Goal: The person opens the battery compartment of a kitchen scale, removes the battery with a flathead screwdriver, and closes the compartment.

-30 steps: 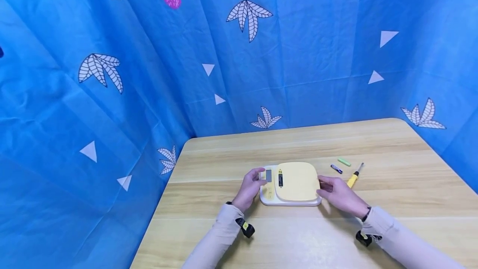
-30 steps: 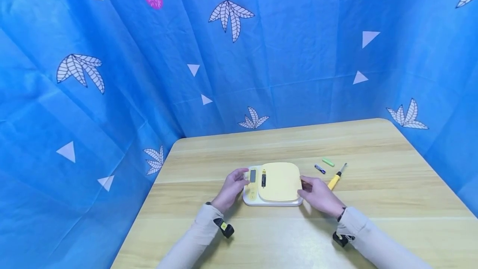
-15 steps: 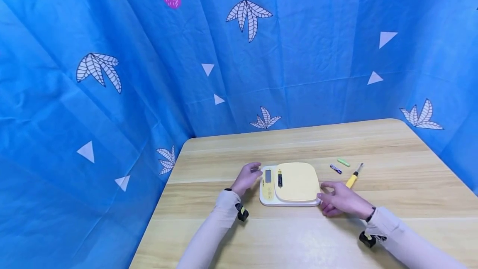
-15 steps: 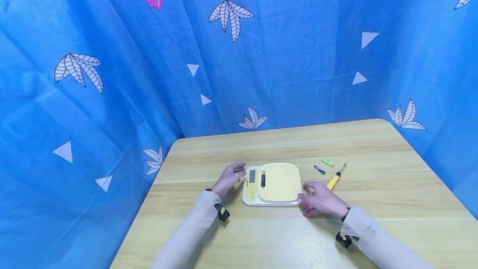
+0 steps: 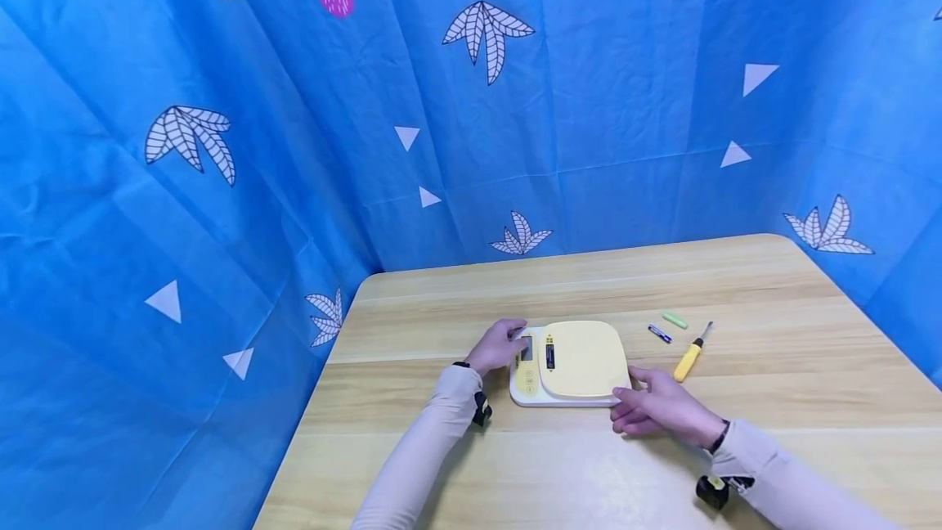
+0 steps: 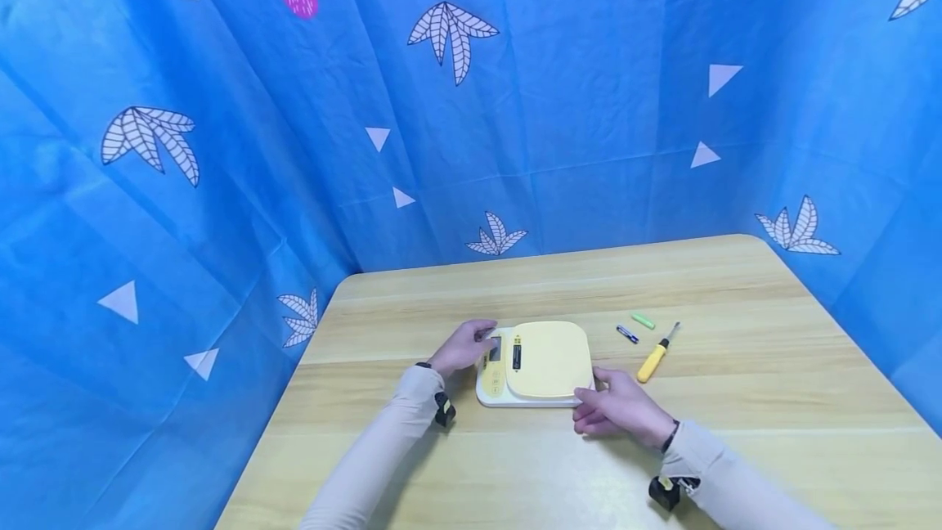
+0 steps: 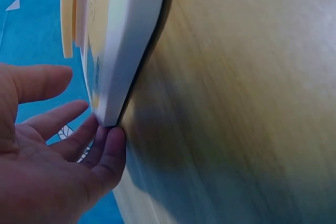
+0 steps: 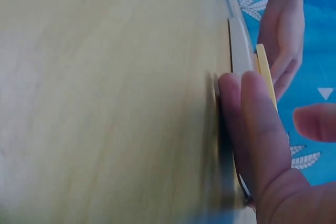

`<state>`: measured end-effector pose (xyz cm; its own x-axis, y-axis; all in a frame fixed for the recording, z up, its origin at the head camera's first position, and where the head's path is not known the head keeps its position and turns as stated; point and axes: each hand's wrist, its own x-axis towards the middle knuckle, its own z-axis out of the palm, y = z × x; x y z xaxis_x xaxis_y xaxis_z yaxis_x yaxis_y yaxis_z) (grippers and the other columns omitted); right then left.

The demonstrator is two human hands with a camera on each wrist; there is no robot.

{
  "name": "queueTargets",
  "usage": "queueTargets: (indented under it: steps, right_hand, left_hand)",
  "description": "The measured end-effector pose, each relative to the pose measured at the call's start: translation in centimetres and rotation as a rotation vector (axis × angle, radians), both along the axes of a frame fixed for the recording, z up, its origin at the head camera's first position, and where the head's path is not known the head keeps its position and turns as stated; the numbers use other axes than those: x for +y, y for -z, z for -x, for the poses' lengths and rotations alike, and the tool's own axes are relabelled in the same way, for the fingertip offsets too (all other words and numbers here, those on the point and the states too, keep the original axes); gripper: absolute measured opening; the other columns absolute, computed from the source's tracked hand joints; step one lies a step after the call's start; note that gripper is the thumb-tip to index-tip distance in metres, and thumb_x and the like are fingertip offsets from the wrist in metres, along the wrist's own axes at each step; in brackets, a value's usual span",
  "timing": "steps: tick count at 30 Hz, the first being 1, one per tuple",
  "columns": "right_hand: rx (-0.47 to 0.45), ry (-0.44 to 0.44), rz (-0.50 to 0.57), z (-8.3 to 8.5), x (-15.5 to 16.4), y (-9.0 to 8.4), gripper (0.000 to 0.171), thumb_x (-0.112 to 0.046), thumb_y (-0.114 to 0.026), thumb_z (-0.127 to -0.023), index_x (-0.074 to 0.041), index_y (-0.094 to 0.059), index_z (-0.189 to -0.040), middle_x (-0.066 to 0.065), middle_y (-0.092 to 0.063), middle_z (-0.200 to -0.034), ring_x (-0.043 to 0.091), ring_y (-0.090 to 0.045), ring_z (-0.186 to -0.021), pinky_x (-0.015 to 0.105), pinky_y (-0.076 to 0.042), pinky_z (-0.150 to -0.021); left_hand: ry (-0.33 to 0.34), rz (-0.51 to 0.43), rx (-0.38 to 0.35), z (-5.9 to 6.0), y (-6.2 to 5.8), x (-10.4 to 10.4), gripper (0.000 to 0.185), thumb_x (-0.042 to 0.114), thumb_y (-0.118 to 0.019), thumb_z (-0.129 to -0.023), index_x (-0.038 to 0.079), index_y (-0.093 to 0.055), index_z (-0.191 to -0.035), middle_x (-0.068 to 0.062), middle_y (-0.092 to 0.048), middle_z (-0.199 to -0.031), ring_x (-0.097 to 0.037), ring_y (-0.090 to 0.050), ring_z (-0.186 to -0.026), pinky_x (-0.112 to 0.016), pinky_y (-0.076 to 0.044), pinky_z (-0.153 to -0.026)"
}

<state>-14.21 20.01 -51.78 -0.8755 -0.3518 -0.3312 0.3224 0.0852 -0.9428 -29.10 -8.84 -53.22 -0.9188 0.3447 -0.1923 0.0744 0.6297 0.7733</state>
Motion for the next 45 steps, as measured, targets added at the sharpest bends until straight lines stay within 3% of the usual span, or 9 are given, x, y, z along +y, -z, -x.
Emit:
queueTargets:
  steps: [11,25,29,36,41,45]
  right_hand:
    - [0.038,0.036,-0.046,0.3,-1.0,0.3,0.083,-0.012,-0.054,-0.106,0.023,0.007,-0.152,0.021,-0.076,-0.089,0.024,-0.077,-0.076,0.035,-0.069,-0.075]
    - [0.059,0.068,-0.111,2.2,-0.6,0.1,0.075,-0.009,-0.054,-0.105,0.024,-0.006,-0.152,0.025,-0.075,-0.091,0.025,-0.077,-0.076,0.035,-0.069,-0.075]
    - [0.059,0.087,-0.114,3.2,-0.2,0.3,0.071,-0.009,-0.055,-0.105,0.025,-0.013,-0.151,0.025,-0.075,-0.090,0.024,-0.077,-0.074,0.035,-0.069,-0.075]
    - [0.068,0.096,-0.145,5.1,0.7,0.6,0.064,-0.010,-0.053,-0.106,0.027,-0.021,-0.148,0.022,-0.075,-0.088,0.021,-0.076,-0.072,0.035,-0.070,-0.073]
    - [0.094,0.082,-0.208,6.2,1.1,0.6,0.060,-0.011,-0.053,-0.106,0.026,-0.027,-0.147,0.024,-0.074,-0.089,0.019,-0.075,-0.071,0.035,-0.070,-0.071]
    - [0.110,0.084,-0.263,7.2,1.4,0.2,0.055,-0.011,-0.052,-0.107,0.026,-0.034,-0.143,0.025,-0.074,-0.088,0.018,-0.073,-0.069,0.034,-0.069,-0.069]
  left_hand:
    - [0.058,0.112,0.112,-0.6,-0.5,-0.3,0.043,0.010,-0.066,-0.100,-0.001,-0.060,-0.141,-0.020,-0.059,-0.143,-0.035,-0.055,-0.137,-0.049,-0.047,-0.120]
    - [0.031,0.092,0.104,-1.0,-0.3,-2.0,0.042,0.012,-0.073,-0.095,-0.001,-0.065,-0.134,-0.018,-0.063,-0.134,-0.032,-0.060,-0.125,-0.047,-0.052,-0.115]
    - [0.037,0.061,0.096,-1.5,-0.4,-2.6,0.036,0.011,-0.074,-0.094,-0.001,-0.069,-0.128,-0.017,-0.066,-0.128,-0.029,-0.063,-0.117,-0.046,-0.055,-0.108]
    - [0.059,0.053,0.091,-2.8,-0.9,-3.0,0.031,0.010,-0.075,-0.094,-0.003,-0.071,-0.121,-0.017,-0.068,-0.112,-0.024,-0.063,-0.099,-0.035,-0.059,-0.085]
    - [0.070,0.078,0.108,-4.1,-1.1,-3.1,0.034,0.012,-0.076,-0.092,-0.003,-0.071,-0.122,-0.016,-0.065,-0.112,-0.025,-0.061,-0.099,-0.032,-0.055,-0.082]
    - [0.116,0.069,0.104,-4.9,-1.2,-3.0,0.033,0.012,-0.076,-0.092,0.001,-0.072,-0.123,-0.012,-0.070,-0.102,-0.018,-0.063,-0.081,-0.024,-0.054,-0.066]
